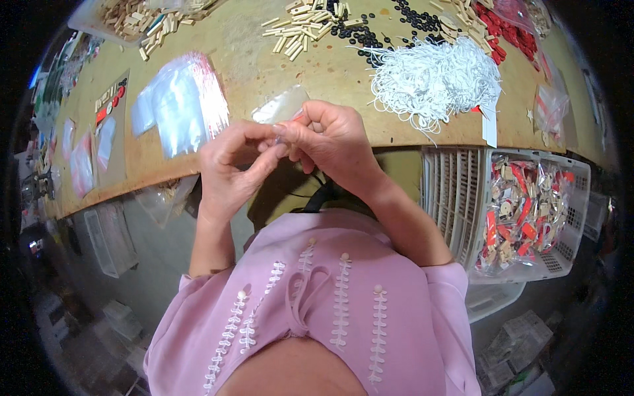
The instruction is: The person assembles small craft kits by picking wooden pieces, black beads, and white strings from a table, placing them into clear plastic bags, and adding a red flag sticker. The person repeats this process multiple times, organizing the components into separate bags.
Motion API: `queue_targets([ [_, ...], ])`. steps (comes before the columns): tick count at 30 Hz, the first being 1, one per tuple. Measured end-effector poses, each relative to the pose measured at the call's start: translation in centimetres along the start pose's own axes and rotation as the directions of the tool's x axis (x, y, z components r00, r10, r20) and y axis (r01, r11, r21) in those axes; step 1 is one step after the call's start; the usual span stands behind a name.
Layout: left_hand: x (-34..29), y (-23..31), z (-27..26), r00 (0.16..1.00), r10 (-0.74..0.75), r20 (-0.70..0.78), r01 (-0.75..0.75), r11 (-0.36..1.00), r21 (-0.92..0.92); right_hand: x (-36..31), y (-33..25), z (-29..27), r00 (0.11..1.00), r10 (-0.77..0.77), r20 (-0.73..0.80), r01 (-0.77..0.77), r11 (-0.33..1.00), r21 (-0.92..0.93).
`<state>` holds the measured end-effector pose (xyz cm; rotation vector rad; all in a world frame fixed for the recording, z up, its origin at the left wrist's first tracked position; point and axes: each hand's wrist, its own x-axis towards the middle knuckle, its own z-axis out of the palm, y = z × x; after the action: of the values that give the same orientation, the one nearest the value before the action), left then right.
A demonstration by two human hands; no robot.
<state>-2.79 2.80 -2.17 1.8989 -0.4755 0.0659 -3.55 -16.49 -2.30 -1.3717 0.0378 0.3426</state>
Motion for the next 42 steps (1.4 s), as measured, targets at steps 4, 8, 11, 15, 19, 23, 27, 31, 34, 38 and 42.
queue_targets([
  [4, 0.4, 0.1, 0.3, 0.997, 0.071, -0.019, -0.068, 0.990, 0.127, -0.2, 0.7, -0.3, 0.998, 0.052, -0.023, -0.052, 0.999, 0.007],
  [8, 0.4, 0.1, 1.0, 0.994, -0.027, -0.105, 0.049, 0.975, 0.215, -0.4, 0.2, -0.3, 0.999, 0.038, -0.007, -0.039, 0.995, -0.095],
  [11, 1.1, 0.6, 1.2, 0.988, 0.094, -0.123, -0.057, 0.959, 0.278, -0.8, 0.3, -0.3, 0.999, 0.036, -0.010, -0.037, 0.990, -0.133],
  [15, 1.6, 1.1, 0.5, 0.939, 0.312, 0.146, -0.344, 0.854, 0.390, -0.5, -0.2, -1.2, 0.989, 0.150, -0.012, -0.150, 0.989, -0.001],
  [19, 1.3, 1.2, -0.3, 0.912, 0.336, 0.236, -0.401, 0.853, 0.336, -0.2, -1.4, -2.7, 0.978, 0.192, 0.082, -0.201, 0.972, 0.124],
  [23, 0.8, 1.4, -3.2, 0.892, 0.338, 0.301, -0.421, 0.863, 0.279, -0.7, -3.1, -1.1, 0.733, -0.679, 0.037, 0.467, 0.462, -0.754],
  [27, 1.4, 2.7, -6.1, 0.838, 0.355, 0.414, -0.452, 0.876, 0.165, -1.3, -4.6, 0.2, 0.659, -0.610, 0.440, 0.712, 0.318, -0.626],
  [31, 3.4, 2.4, -8.7, 0.842, 0.261, 0.472, -0.323, 0.945, 0.055, -0.2, -5.2, -1.1, 0.700, -0.479, 0.529, 0.703, 0.335, -0.627],
  [34, 9.0, -1.4, -12.0, 0.970, 0.168, 0.175, -0.218, 0.920, 0.327, -0.4, -5.0, -0.7, 0.717, -0.468, 0.516, 0.690, 0.368, -0.624],
  [38, 19.7, -12.5, -17.7, 0.971, 0.098, -0.216, 0.058, 0.785, 0.616, -0.5, -2.9, 1.0, 0.743, -0.488, 0.458, 0.664, 0.453, -0.595],
  [42, 24.4, -17.6, -18.7, 0.970, 0.143, -0.198, 0.084, 0.567, 0.819, -1.0, -3.0, 1.4, 0.765, -0.473, 0.437, 0.640, 0.478, -0.602],
])
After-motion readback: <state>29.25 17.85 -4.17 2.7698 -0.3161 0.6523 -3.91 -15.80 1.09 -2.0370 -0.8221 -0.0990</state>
